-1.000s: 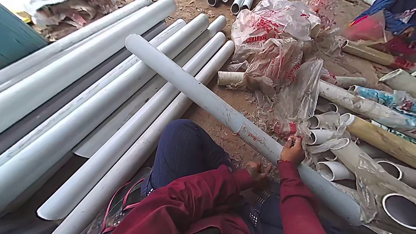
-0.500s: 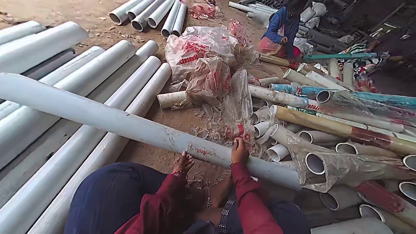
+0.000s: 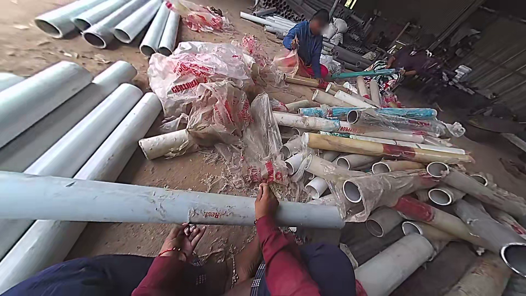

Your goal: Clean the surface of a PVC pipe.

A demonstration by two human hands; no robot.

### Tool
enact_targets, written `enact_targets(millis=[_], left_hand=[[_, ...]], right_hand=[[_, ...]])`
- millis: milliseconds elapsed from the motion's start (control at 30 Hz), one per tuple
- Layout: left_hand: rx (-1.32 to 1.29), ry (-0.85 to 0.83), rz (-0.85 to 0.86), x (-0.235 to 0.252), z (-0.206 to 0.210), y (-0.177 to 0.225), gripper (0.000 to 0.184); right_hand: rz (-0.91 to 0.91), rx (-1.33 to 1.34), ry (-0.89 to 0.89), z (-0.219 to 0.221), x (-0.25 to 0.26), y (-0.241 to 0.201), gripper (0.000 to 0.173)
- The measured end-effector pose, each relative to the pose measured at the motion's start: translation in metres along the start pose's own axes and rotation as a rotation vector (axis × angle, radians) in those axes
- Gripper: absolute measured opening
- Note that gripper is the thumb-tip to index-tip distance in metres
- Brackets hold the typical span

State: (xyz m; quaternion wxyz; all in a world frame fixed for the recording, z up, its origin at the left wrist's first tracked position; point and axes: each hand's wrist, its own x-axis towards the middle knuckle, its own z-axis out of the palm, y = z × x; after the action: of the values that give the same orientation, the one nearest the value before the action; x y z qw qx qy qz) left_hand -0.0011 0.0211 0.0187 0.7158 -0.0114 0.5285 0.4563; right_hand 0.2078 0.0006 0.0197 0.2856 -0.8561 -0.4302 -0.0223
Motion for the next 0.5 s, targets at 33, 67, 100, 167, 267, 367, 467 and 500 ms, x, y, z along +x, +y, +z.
enact_targets(millis=[33, 67, 100, 167, 267, 367, 467, 500], left_hand=[[0.008, 0.0, -0.014, -0.001, 0.0, 0.002, 0.033], [0.017, 0.0, -0.03, -0.002, -0.001, 0.004, 0.034], [0.026, 0.003, -0.047, -0.003, 0.0, 0.006, 0.033], [0.045, 0.008, -0.079, -0.004, 0.004, 0.009, 0.03], [0.103, 0.025, -0.163, -0.002, 0.0, 0.016, 0.024], [0.209, -0.039, -0.24, -0.001, -0.005, 0.018, 0.021], [0.488, -0.274, -0.087, -0.049, 0.034, -0.043, 0.028], [0.345, 0.049, -0.051, -0.083, 0.106, -0.065, 0.037]], right_hand=[[0.001, -0.016, 0.009, 0.001, -0.002, -0.002, 0.025], [0.007, -0.03, 0.009, 0.002, -0.004, -0.004, 0.025], [0.004, -0.042, 0.022, 0.002, -0.005, -0.005, 0.026], [-0.016, -0.057, 0.066, 0.003, -0.006, -0.004, 0.025], [-0.031, -0.087, 0.097, 0.004, -0.013, -0.003, 0.025], [0.004, -0.11, 0.041, 0.004, -0.012, -0.007, 0.03], [0.005, -0.121, 0.014, 0.003, -0.009, -0.008, 0.032], [-0.001, -0.119, 0.005, 0.001, -0.008, -0.007, 0.032]])
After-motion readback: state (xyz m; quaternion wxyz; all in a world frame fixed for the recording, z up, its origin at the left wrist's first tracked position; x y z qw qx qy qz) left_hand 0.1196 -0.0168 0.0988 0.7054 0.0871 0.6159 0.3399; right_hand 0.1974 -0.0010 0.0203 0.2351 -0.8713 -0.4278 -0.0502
